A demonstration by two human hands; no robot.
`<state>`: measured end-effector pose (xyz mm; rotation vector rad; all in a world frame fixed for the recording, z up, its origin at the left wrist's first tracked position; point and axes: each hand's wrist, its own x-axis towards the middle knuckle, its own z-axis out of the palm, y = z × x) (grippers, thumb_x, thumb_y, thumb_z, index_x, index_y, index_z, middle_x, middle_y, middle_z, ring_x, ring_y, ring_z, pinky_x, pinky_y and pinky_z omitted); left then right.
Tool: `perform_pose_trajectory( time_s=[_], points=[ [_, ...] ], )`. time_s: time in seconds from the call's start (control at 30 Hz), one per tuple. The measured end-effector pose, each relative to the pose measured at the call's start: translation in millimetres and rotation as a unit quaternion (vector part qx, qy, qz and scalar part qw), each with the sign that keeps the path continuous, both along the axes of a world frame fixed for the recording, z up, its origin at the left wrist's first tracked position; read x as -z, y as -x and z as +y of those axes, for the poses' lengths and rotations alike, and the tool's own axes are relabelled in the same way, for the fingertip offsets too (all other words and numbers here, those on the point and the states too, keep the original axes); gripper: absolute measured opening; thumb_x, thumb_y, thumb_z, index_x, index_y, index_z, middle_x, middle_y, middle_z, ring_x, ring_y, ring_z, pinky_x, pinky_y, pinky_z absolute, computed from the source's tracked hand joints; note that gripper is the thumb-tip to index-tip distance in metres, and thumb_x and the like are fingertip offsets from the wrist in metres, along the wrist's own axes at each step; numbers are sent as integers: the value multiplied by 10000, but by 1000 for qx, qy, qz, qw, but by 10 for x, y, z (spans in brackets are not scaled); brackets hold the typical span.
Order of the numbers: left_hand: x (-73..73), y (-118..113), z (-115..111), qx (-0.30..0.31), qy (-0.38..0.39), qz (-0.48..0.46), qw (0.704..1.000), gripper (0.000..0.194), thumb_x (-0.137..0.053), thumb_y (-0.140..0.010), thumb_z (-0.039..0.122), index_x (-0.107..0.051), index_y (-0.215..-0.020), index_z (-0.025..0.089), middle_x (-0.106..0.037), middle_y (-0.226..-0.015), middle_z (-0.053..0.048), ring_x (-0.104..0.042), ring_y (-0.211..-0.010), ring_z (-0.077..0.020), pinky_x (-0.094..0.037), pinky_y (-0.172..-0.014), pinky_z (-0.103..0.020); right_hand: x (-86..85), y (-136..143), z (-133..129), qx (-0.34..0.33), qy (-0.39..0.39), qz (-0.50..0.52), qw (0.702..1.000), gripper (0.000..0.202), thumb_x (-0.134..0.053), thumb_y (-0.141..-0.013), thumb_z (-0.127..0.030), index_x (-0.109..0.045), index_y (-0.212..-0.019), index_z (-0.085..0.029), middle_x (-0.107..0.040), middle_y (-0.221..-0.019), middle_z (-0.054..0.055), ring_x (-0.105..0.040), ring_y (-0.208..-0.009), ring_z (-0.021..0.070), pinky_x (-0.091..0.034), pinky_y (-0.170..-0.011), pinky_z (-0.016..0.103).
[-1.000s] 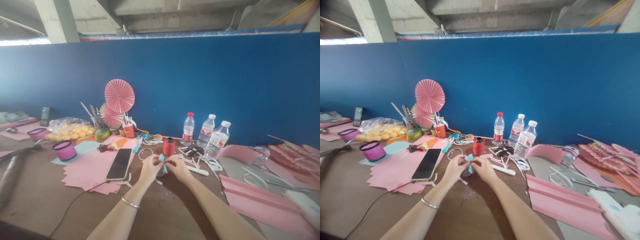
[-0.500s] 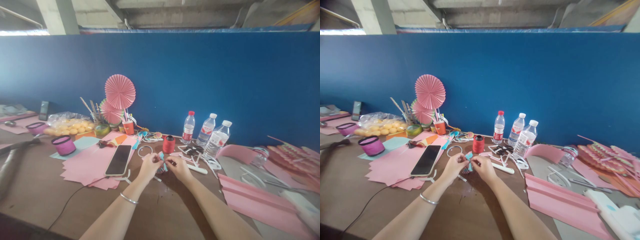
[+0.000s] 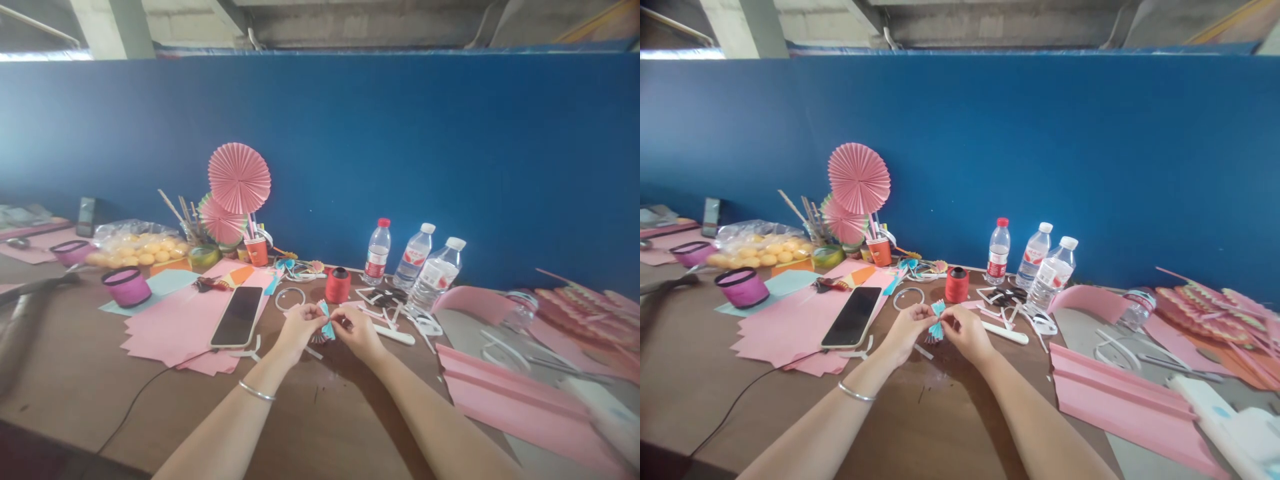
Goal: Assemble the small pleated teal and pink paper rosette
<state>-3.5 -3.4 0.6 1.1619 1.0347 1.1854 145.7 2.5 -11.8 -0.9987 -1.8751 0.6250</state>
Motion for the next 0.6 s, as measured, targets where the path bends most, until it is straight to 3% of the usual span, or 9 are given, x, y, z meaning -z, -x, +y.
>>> perform_pose_trajectory(
  time_s=[0.1,0.23,0.43,0.6],
  points=[
    [12,3,11,-2,-10,-5,1000,205,-640,-574,264,-502,-646,131,-510,-520,40,-479,-453,-60,-387,-455,-174,-14,8,-18,-1,18,33,999,127,-477,-713,-259,-576,-757,-195,-577,-723,19,-510,-624,130,-403,-603,248],
    [68,14,28,-37,-45,15,998,208,-642,-567,265,-509,-663,136,-559,-568,20,-523,-507,-83,-416,-511,-197,0,57,-8,-9,122,126,984,174,-453,-730,-315,-559,-791,-191,-572,-675,8,-519,-571,126,-424,-519,237],
    [127,12,41,-49,-43,-3,998,196,-631,-586,249,-476,-660,154,-578,-594,10,-575,-580,-117,-448,-568,-223,32,128,35,11,188,171,967,186,-564,-633,-319,-592,-723,-159,-603,-656,18,-524,-540,129,-422,-481,236],
    [158,22,75,-39,-47,25,998,201,-623,-585,226,-465,-691,162,-601,-646,-7,-592,-600,-141,-459,-582,-253,67,142,55,8,260,249,933,180,-593,-586,-313,-588,-667,-153,-558,-535,-14,-475,-434,104,-410,-428,239]
  ],
)
